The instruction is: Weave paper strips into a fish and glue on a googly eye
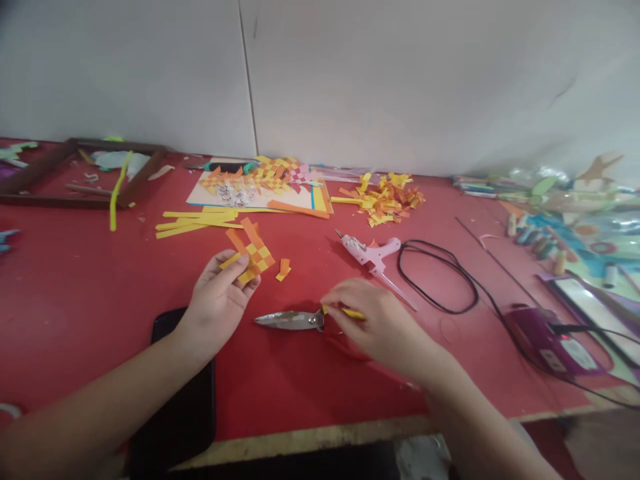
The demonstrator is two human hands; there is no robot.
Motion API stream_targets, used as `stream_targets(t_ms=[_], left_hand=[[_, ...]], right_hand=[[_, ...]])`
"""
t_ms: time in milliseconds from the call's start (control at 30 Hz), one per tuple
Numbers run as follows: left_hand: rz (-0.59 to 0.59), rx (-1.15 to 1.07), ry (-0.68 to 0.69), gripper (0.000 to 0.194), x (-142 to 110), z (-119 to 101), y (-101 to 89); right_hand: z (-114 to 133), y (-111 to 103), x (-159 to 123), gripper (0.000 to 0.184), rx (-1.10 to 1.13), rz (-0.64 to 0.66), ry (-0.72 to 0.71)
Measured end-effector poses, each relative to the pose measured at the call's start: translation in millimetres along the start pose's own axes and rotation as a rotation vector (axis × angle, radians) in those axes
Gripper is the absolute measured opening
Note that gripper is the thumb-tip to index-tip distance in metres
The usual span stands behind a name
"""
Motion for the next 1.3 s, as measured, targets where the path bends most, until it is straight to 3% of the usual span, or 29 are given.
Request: stream_targets(t_ms=[100, 267, 467, 567, 667, 767, 867, 933, 1000, 1100, 1167, 1300], left_hand=[[0.048, -0.018, -0.027, 0.035, -2, 2, 4.7], [0.165, -0.070, -0.024, 0.034, -6, 1, 16.2], [0.102, -0.040, -0.014, 0.033, -2, -2, 12.4], [0.052, -0.043, -0.026, 0.034, 1, -3, 10.0], [-0.018, -0.057, -0.041, 0.031, 4, -3, 6.8], [-0.067, -0.065, -0.075, 0.025, 4, -3, 4.2], [-0.087, -0.083, -0.101, 0.019, 4, -4, 2.8], [-0.094, -0.091, -0.115, 0.018, 3, -4, 2.1], [-0.107, -0.093, -0.125, 0.017, 3, -4, 1.2], [-0.126, -0.095, -0.131, 0.016, 3, -3, 0.3], [-0.128, -0.100, -0.135, 0.015, 3, -3, 0.2], [-0.113, -0.121, -0.154, 0.013, 3, -1, 0.6]], right_hand=[[13, 21, 12, 0.020, 0.245, 0.029, 0.124], [37, 62, 32, 0.035, 0.745, 0.257, 0.239], [47, 84, 47, 0.036, 1.002, 0.381, 0.406], [45, 75, 60, 0.031, 1.059, 0.285, 0.349], [37, 50, 76, 0.030, 1.102, 0.037, 0.218], [26, 18, 85, 0.023, 0.943, -0.232, 0.094], [32, 2, 89, 0.010, 0.387, -0.346, -0.052], [34, 9, 91, 0.017, 0.085, -0.286, -0.108], [34, 22, 93, 0.022, -0.030, -0.195, -0.137], [34, 40, 92, 0.018, -0.077, -0.104, -0.171], [34, 50, 89, 0.025, -0.092, -0.070, -0.176], [37, 59, 84, 0.019, -0.065, -0.030, -0.148]])
Point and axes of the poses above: each hand's wrist, its own x-axis towards the middle knuckle, its own y-axis out of the palm, z = x × y, the point moved 7 cm from there along x, towards the middle knuckle, and after that the axes turned 14 degrees about y, right-handed, at the moved point
